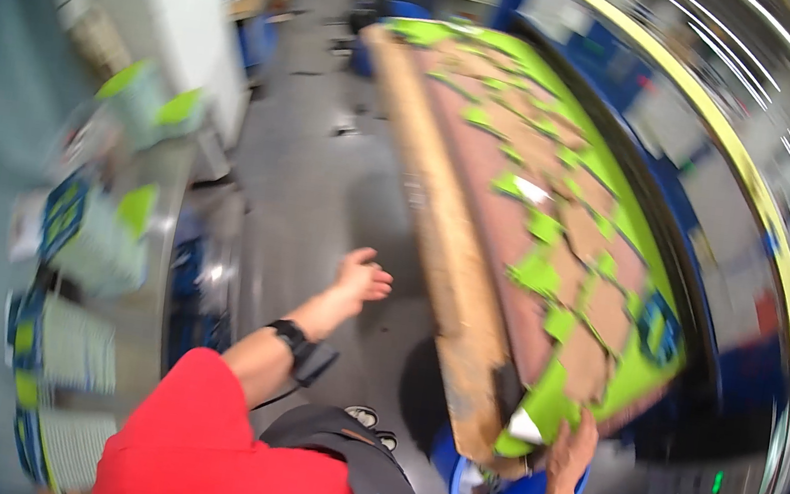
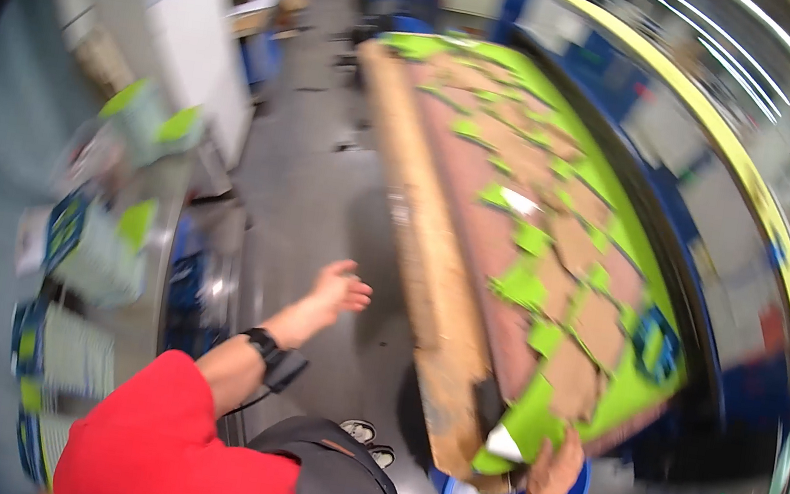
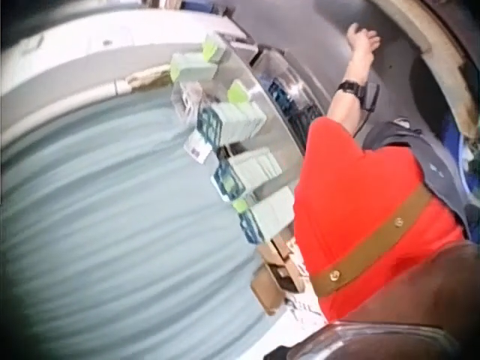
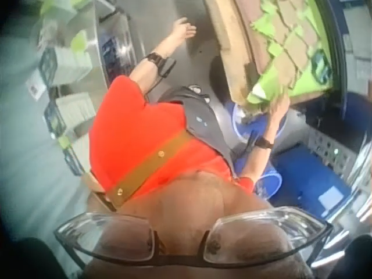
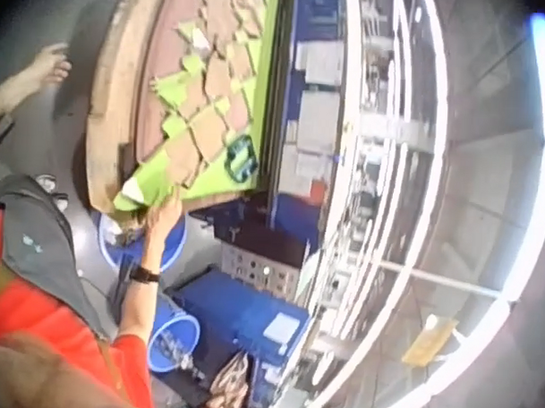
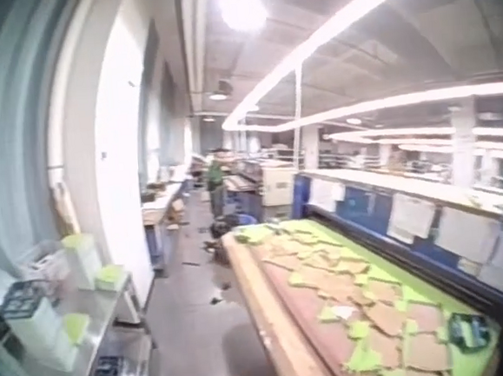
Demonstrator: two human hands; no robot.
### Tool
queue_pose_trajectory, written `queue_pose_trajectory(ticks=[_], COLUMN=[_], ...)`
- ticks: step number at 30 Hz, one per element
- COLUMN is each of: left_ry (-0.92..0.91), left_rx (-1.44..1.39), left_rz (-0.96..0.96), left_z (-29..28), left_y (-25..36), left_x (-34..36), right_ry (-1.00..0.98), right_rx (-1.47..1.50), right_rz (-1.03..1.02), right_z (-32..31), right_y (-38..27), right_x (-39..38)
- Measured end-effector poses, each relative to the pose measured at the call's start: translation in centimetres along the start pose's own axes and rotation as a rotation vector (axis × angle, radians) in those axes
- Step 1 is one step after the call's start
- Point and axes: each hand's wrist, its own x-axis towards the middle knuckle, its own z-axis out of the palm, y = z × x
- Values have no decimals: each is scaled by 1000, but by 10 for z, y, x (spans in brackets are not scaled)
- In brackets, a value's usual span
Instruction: Cutting shapes out of leather or synthetic material using a metal die and organized disposal of scrap.
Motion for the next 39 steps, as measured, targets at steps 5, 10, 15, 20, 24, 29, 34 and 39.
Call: queue_pose_trajectory(ticks=[5, 10, 15, 20, 24, 29, 34, 39], left_ry=[358, 427, 907, 963, 1559, 1271, 890, 270], left_rx=[-166, -655, -420, -491, -301, -162, 667, 1335], left_rz=[-19, 293, 530, 445, 308, -102, 6, 130], left_z=[-123, -328, -359, -311, -358, -321, -204, -205], left_y=[-36, 19, 105, 1, -131, -203, -188, -115], left_x=[-15, -70, -183, -221, -300, -367, -389, -367], right_ry=[-65, -12, 114, 249, 239, 254, 3, 43], right_rx=[-98, 45, -12, -69, -21, -48, 108, 116], right_rz=[-154, -148, -318, -463, -480, -455, -202, -76], right_z=[58, 66, 65, 61, 71, 70, 80, 66], right_y=[22, 32, 30, 33, 36, 32, 43, 36], right_x=[51, 51, 60, 54, 61, 63, 57, 36])
